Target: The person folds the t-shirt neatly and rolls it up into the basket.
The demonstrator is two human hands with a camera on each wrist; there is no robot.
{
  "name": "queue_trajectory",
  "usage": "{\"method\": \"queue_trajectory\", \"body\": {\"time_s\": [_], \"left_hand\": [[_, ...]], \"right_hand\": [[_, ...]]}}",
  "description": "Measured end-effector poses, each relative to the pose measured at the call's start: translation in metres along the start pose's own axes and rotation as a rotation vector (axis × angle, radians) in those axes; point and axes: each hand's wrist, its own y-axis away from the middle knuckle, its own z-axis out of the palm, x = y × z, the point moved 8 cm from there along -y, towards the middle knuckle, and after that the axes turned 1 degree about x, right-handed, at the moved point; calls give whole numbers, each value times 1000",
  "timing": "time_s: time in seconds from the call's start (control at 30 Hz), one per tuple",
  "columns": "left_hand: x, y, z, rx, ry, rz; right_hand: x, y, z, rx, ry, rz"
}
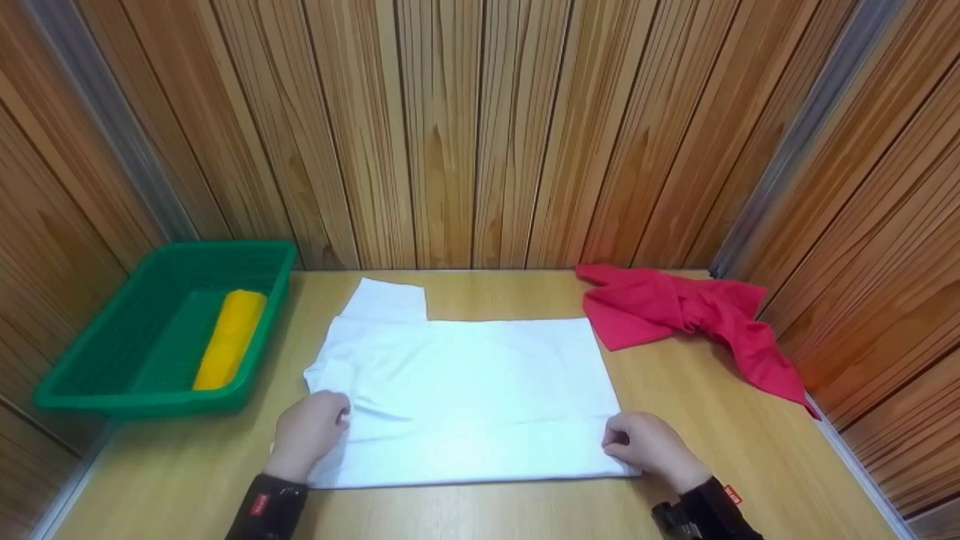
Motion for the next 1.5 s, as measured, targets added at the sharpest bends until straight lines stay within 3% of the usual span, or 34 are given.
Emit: {"method": "queue_trajectory", "body": {"time_s": [0.37,0.53,0.67,1.0,1.13,1.33,1.5], "left_hand": [[17,-28,3,145,-89,106],[21,-37,6,172,-151,128],[22,-44,9,193,-128,126],[36,-58,21,163,4,124],[38,-57,27,133,-4,126],[37,-55,26,149,-27,155],[36,-50,26,130,-43,161]], "right_hand": [[3,-1,2,-2,-22,-6],[7,-2,5,-26,-46,37],[8,-3,7,-44,-57,61],[8,-2,9,-75,-87,92],[7,-2,8,-65,-91,81],[4,-1,2,-10,-52,7],[5,-1,3,-28,-62,34]]}}
